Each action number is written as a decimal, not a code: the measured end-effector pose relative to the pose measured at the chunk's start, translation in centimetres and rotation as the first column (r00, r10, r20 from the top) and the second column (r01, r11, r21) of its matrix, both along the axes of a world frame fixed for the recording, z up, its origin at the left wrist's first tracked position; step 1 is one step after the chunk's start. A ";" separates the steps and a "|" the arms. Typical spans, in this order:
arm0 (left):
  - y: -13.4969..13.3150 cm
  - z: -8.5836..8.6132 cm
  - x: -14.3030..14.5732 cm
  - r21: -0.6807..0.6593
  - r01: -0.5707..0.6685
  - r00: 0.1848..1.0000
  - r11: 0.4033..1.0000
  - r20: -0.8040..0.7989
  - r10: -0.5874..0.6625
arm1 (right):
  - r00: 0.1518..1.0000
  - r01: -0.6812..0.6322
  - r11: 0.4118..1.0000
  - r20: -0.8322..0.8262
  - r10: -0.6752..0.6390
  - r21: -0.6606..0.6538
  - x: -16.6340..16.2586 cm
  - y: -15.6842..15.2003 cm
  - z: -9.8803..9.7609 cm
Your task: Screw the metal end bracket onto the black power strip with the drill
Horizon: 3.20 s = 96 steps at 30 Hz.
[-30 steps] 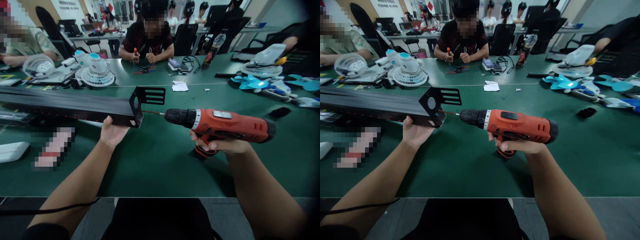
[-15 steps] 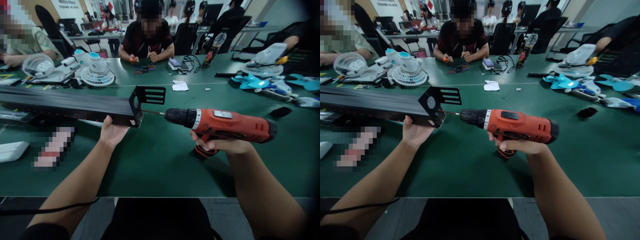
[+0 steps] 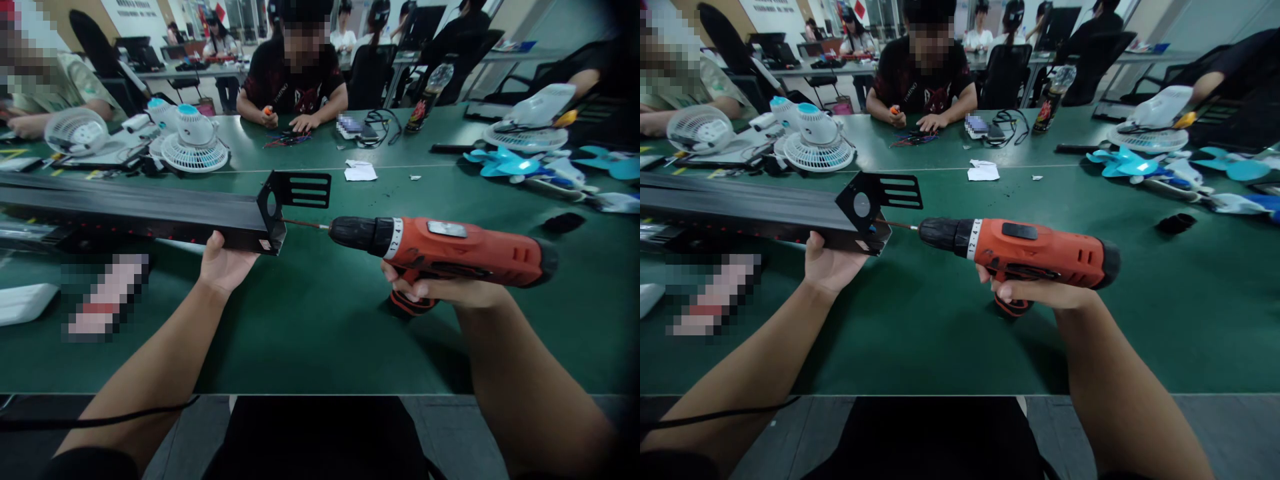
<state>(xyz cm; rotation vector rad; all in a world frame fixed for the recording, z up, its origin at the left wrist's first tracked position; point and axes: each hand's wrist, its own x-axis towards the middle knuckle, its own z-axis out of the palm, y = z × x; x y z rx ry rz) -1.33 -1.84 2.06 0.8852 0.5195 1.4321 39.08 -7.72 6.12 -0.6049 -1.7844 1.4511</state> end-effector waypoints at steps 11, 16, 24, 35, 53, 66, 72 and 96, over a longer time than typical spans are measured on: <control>0.0 0.1 0.1 0.000 -0.012 1.000 1.000 -0.010 0.012 | 0.999 -0.037 0.998 0.013 0.037 -0.048 0.1 0.1 -0.1; -0.1 0.3 0.2 0.005 -0.018 1.000 1.000 -0.015 0.018 | 1.000 0.014 0.999 0.019 -0.013 -0.040 0.1 -0.1 -0.2; 0.0 0.1 0.1 0.002 -0.006 1.000 1.000 0.003 0.006 | 0.999 -0.034 0.999 0.014 0.034 -0.039 -0.4 0.0 0.5; 0.1 0.0 -0.1 0.002 -0.002 1.000 1.000 0.024 0.002 | 1.000 -0.009 1.000 0.011 0.009 -0.013 0.4 0.0 -0.5; 0.1 0.0 -0.1 -0.010 0.007 1.000 1.000 0.023 -0.007 | 0.999 -0.035 0.999 -0.009 0.035 -0.026 0.0 0.1 -0.2; -0.1 0.2 0.3 0.026 -0.036 0.999 0.999 -0.007 0.036 | 1.000 -0.022 0.999 0.015 0.022 -0.026 0.2 0.1 -0.3; 0.0 0.2 0.1 0.043 -0.021 0.999 0.999 -0.028 0.023 | 0.999 -0.035 0.998 0.013 0.036 -0.052 0.1 0.1 -0.1; 0.1 -0.1 0.1 0.007 -0.062 0.997 0.998 0.036 0.062 | 0.999 -0.040 0.999 0.019 0.040 -0.030 0.4 0.1 -0.2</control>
